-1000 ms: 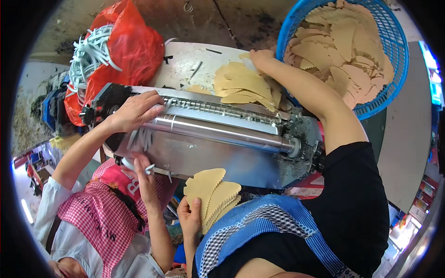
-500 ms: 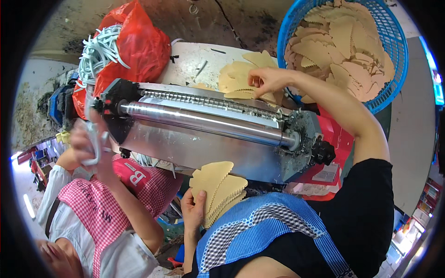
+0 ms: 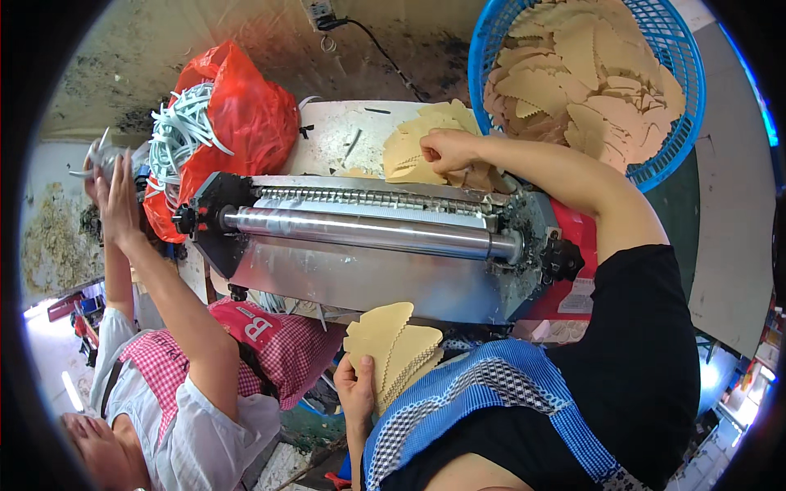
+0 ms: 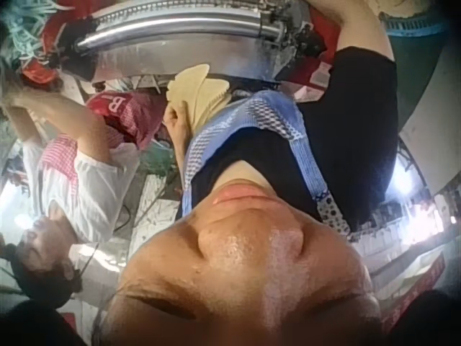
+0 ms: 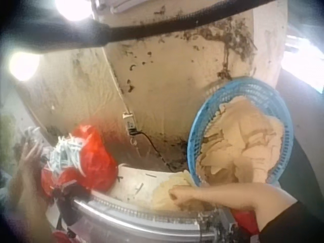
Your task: The person takes cut pieces from a workstation, sorts and aligns them by hand into stacks, and secures the bundles with rubber bands.
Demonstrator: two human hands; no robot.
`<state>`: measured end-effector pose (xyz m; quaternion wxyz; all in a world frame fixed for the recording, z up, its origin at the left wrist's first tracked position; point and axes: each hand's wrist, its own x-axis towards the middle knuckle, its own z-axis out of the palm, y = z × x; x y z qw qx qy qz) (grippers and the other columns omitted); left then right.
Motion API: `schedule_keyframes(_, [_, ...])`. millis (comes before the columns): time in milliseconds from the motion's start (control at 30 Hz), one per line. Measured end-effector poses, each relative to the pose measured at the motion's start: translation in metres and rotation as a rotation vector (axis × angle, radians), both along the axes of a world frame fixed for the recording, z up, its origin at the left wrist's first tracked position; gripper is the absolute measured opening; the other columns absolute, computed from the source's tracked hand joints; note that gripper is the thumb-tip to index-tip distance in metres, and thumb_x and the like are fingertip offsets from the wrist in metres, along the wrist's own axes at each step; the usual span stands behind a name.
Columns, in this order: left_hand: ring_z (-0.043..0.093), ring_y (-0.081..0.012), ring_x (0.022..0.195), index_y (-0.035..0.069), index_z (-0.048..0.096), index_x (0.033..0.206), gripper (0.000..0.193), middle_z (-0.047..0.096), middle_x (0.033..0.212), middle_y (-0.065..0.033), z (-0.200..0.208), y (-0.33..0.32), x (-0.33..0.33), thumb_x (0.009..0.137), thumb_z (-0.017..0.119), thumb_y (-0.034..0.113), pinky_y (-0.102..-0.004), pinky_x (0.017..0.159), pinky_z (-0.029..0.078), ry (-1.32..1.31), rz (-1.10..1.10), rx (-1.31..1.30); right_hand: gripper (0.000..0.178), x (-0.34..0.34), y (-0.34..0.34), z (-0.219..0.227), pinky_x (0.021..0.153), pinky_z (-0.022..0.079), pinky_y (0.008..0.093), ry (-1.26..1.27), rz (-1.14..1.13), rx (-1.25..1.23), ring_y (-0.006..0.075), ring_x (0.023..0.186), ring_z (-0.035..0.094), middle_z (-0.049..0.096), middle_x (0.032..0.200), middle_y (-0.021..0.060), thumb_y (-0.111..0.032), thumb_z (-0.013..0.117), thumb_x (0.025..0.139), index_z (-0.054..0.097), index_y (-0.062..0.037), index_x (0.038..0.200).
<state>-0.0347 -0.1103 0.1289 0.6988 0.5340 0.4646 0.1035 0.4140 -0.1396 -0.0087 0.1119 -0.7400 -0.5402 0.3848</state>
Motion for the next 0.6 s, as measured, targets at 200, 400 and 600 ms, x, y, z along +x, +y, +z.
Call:
schedule_keyframes(200, [0.055,-0.0058,0.079,-0.003,0.060,0.104,0.023,0.064,0.092,-0.0029,-0.002,0.004,0.002,0.092,0.057,0.017,-0.0214,0.071,0.044,0.004,-0.033,0.011,0.041,-0.017,0.001,0.004,0.094,0.038,0.0345,0.186,0.129,0.133,0.0310,0.116,0.041,0.040,0.121,0.0129,-0.004,0.062,0.062,0.061,-0.0083,0.103])
schedule_keyframes(400, [0.055,-0.0057,0.078,-0.002,0.061,0.103,0.022,0.064,0.091,-0.0025,-0.002,0.003,-0.001,0.092,0.057,0.016,-0.0213,0.071,0.044,0.012,-0.005,0.045,0.028,0.012,0.028,0.028,0.087,0.042,0.0306,0.712,-0.214,0.175,0.0171,0.094,0.056,0.061,0.097,0.0068,-0.007,0.064,0.071,0.064,-0.0062,0.099])
schedule_keyframes(600, [0.055,-0.0058,0.078,-0.002,0.061,0.103,0.022,0.064,0.091,-0.0028,-0.001,-0.001,-0.016,0.092,0.057,0.016,-0.0216,0.069,0.044,0.044,0.040,0.018,0.011,0.017,0.043,0.090,0.080,0.045,0.0352,-0.140,-0.134,0.287,0.0222,0.092,0.059,0.065,0.095,0.0115,-0.011,0.059,0.074,0.065,-0.0051,0.080])
